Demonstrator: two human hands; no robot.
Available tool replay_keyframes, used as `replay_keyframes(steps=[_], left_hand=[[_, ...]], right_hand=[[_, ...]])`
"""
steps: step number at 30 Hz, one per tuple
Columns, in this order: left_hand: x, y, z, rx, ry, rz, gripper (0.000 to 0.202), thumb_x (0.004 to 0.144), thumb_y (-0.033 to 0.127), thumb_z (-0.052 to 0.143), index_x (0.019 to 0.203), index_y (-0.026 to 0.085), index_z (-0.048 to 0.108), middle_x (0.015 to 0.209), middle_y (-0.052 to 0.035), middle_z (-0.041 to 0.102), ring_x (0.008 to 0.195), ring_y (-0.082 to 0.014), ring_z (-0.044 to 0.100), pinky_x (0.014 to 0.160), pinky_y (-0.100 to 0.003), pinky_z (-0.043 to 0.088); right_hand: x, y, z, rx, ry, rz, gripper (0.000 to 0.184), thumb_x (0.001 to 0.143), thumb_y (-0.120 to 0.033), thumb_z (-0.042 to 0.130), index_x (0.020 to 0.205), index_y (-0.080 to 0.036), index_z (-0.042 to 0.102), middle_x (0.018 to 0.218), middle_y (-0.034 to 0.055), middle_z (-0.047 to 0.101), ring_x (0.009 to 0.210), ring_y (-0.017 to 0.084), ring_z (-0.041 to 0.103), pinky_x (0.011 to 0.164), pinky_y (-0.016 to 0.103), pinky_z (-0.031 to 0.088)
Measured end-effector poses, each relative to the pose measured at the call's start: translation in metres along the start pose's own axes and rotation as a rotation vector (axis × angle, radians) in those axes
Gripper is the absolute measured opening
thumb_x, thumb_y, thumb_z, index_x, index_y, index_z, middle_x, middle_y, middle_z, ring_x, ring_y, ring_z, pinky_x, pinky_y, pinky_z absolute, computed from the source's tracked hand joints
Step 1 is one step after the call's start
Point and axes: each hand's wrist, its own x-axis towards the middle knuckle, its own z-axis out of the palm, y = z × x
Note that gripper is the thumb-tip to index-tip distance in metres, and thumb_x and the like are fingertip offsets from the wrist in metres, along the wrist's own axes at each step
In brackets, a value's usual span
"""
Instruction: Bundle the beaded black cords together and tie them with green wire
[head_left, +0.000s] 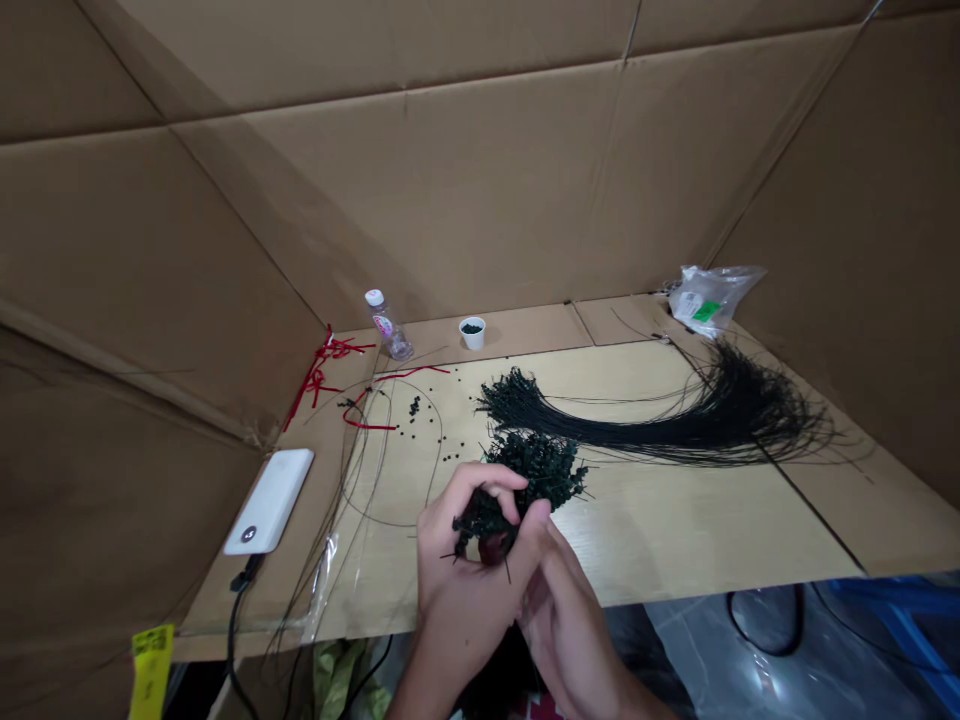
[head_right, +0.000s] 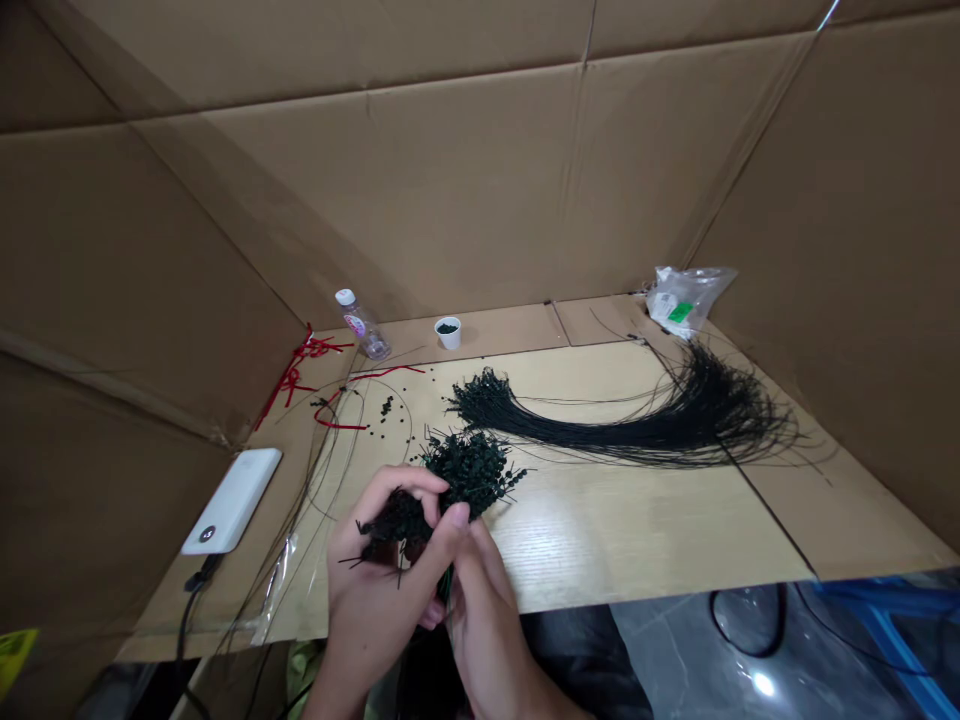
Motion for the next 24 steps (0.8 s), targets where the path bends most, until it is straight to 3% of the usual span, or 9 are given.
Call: replay_keyframes(steps=[6, 12, 16, 19, 24], left_hand=[[0.0006, -0.0012, -0.0016, 0.024, -0.020, -0.006, 0.008, 0.089, 0.032, 0.078, 0.089, 0.024, 0.076, 0.070, 0.0009, 0.064, 0.066, -0.0164, 0.068, 0.056, -0.023, 0.057], [-0.0045, -0.0064, 0.0000, -0.060, 0.062, -0.030, 0.015, 0.089, 0.032, 0.075, 0.084, 0.023, 0.065, 0.084, -0.0031, 0.070, 0.075, -0.0186, 0.071, 0.057, -0.023, 0.058], [-0.0057, -0.0068, 0.0013, -0.103, 0.088, -0.040, 0.014, 0.089, 0.028, 0.073, 0.085, 0.023, 0.061, 0.087, -0.0029, 0.072, 0.077, -0.0182, 0.073, 0.059, -0.024, 0.060], [-0.0045, -0.0042, 0.0001, -0.050, 0.041, -0.050, 0.006, 0.090, 0.025, 0.072, 0.094, 0.024, 0.067, 0.081, -0.0005, 0.071, 0.073, -0.0173, 0.071, 0.061, -0.024, 0.060], [0.0014, 0.0017, -0.0046, 0.021, -0.046, -0.018, 0.011, 0.090, 0.028, 0.076, 0.100, 0.025, 0.079, 0.076, 0.0004, 0.068, 0.071, -0.0175, 0.072, 0.058, -0.023, 0.058]], right_hand=[[0.0008, 0.0031, -0.0025, -0.011, 0.042, 0.007, 0.047, 0.078, -0.066, 0.089, 0.095, -0.024, 0.079, 0.065, -0.0045, 0.053, 0.061, 0.015, 0.044, 0.056, 0.026, 0.039], [0.0006, 0.0012, -0.0056, 0.012, 0.054, 0.033, 0.043, 0.078, -0.065, 0.090, 0.082, -0.026, 0.072, 0.071, -0.0019, 0.058, 0.064, 0.017, 0.049, 0.057, 0.029, 0.045], [0.0015, 0.0024, -0.0056, -0.006, 0.052, 0.024, 0.042, 0.081, -0.066, 0.087, 0.089, -0.027, 0.075, 0.074, -0.0018, 0.061, 0.064, 0.016, 0.052, 0.056, 0.028, 0.045], [0.0018, 0.0049, -0.0050, -0.018, 0.033, 0.012, 0.042, 0.082, -0.066, 0.087, 0.089, -0.026, 0.077, 0.072, -0.0020, 0.061, 0.062, 0.016, 0.051, 0.056, 0.028, 0.044], [0.0014, 0.0062, -0.0032, -0.035, 0.027, -0.015, 0.043, 0.081, -0.067, 0.087, 0.096, -0.027, 0.079, 0.066, -0.0042, 0.054, 0.058, 0.015, 0.045, 0.054, 0.027, 0.039]])
